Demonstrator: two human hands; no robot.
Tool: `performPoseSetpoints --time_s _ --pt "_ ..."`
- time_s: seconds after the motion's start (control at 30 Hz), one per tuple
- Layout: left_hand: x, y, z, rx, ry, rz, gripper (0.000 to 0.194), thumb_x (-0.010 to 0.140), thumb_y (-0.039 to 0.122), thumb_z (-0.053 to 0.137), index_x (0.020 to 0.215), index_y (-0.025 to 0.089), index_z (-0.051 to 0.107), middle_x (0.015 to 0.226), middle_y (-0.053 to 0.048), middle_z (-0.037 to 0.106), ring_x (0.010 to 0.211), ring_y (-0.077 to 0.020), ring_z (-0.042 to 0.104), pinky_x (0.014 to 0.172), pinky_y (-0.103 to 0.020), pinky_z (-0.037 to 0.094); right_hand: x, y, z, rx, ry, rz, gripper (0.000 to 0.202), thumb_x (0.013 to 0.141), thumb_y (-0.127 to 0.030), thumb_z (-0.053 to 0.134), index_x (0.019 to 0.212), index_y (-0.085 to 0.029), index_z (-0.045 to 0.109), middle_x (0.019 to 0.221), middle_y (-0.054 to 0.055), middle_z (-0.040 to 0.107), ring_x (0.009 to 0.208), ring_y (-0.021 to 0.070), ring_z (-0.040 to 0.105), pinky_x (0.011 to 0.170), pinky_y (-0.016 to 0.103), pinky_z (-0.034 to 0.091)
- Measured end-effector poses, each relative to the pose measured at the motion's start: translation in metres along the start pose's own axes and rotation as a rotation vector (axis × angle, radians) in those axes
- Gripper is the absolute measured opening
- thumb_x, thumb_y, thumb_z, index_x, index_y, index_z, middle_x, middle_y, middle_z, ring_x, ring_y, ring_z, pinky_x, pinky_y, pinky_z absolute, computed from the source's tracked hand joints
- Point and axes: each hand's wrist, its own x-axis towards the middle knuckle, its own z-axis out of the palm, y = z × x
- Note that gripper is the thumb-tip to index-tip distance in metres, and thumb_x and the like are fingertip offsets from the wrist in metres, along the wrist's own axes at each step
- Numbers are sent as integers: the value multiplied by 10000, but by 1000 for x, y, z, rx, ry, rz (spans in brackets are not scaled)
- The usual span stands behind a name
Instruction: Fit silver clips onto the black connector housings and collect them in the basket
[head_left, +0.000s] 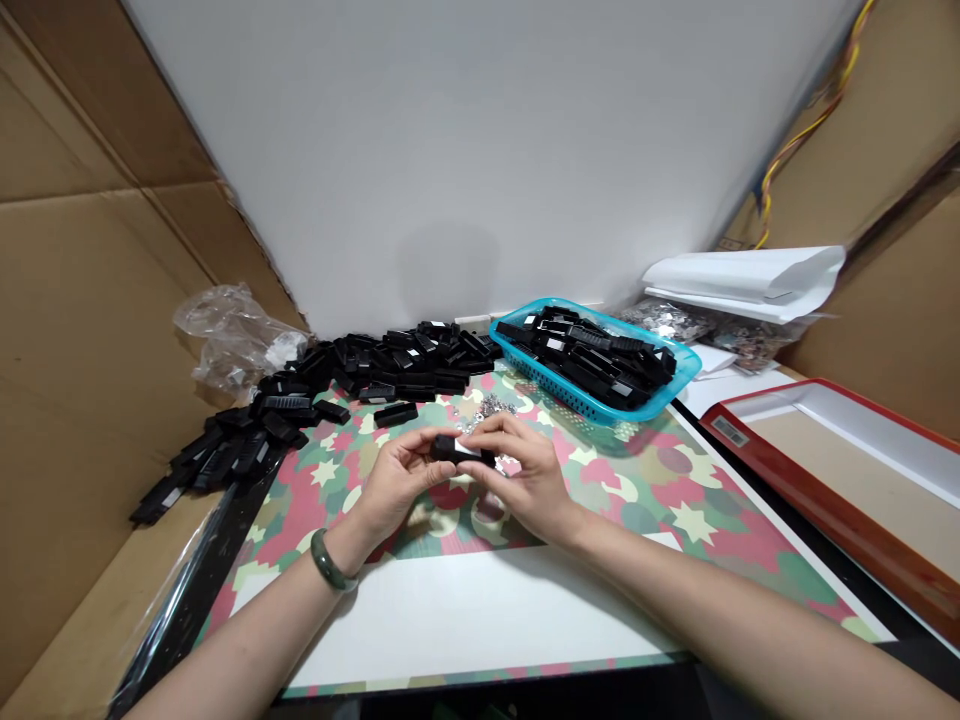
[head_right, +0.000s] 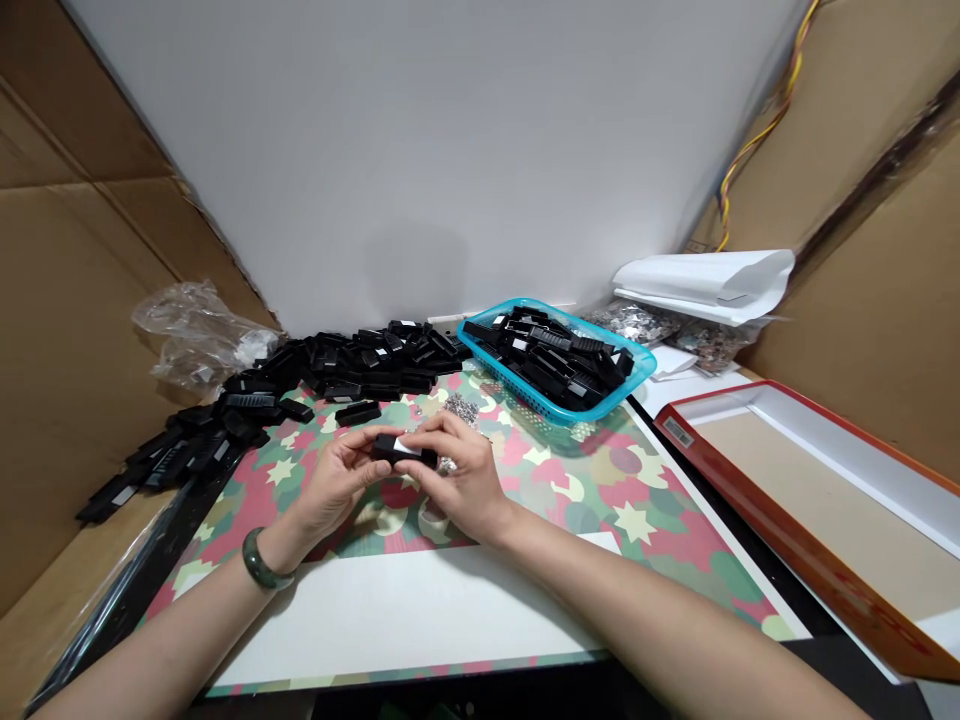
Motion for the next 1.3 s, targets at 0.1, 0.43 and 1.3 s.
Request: performPoseSetpoints --time_s 0.1,0.43,1.3 --pt "2 6 -6 307 -96 172 643 729 189 814 1323 324 607 1357 -86 621 1153 -248 633 832 -311 591 7 3 -2 279 -40 430 194 761 -348 775 876 -194 750 866 52 695 676 151 623 605 284 513" --pt "10 1 -25 747 259 456 275 787 289 767 1051 212 763 1053 -90 766 960 -238 713 842 -359 587 28 30 -28 -101 73 403 357 765 -468 697 605 -164 600 605 16 606 553 125 509 533 247 378" --pt "20 -9 -34 624 389 232 317 714 330 795 987 173 761 939 -88 777 765 -209 695 674 -305 540 72 57 -6 -862 -366 274 131 705 -105 777 599 -159 720 704 111 698 739 241 633 690 321 413"
